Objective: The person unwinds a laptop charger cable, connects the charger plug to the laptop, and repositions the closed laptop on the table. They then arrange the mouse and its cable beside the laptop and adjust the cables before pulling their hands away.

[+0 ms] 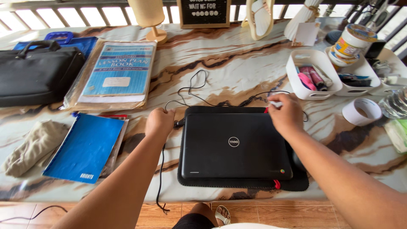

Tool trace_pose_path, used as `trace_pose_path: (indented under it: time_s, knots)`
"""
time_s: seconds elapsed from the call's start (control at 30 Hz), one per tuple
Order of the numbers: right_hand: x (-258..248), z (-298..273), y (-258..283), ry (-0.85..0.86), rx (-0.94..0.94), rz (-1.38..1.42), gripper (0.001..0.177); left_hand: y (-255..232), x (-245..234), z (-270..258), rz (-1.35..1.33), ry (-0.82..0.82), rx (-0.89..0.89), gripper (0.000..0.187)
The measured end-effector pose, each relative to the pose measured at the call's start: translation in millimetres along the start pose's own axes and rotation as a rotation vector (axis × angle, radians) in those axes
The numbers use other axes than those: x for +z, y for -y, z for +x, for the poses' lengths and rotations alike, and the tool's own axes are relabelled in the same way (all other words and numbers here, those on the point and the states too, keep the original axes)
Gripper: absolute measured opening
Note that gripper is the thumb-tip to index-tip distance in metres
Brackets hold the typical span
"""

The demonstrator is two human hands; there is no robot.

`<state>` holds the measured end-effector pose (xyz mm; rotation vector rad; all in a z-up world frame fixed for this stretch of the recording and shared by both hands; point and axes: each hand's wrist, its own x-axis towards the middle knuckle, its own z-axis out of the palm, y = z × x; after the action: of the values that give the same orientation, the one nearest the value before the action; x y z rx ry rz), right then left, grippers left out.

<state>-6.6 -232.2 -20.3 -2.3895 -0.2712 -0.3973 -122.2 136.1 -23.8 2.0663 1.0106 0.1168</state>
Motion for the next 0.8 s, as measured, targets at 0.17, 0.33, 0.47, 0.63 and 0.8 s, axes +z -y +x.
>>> trace_pose_path:
  time_s: [0.17, 0.33, 0.47, 0.63, 0.8]
  knots:
    - [33.3, -14.7, 82.9, 0.271, -0.183, 0.286, 0.015, 16.4, -1.2, 11.8, -0.940, 0.368, -0.381, 0.014]
    - [70.5, -37.7, 143.0, 0.612, -0.179, 0.428, 0.027, 17.4, -9.2, -13.9, -0.858, 0.353, -0.390, 0.013]
    - [102.6, -43.7, 174.0, 0.835, 0.176, 0.707, 0.040, 15.5, -16.6, -33.2, -0.693, 0.482, -0.213, 0.017]
    - [143.8, -15.2, 188.7, 0.964, 0.478, 0.933, 0.031, 28.7, -33.3, -46.1, -0.457, 0.521, 0.128, 0.026]
    - [177.2, 39.8, 195.3, 0.899, 0.458, 0.759, 0.023, 49.1, -54.2, -34.5, -0.232, 0.535, 0.141, 0.041]
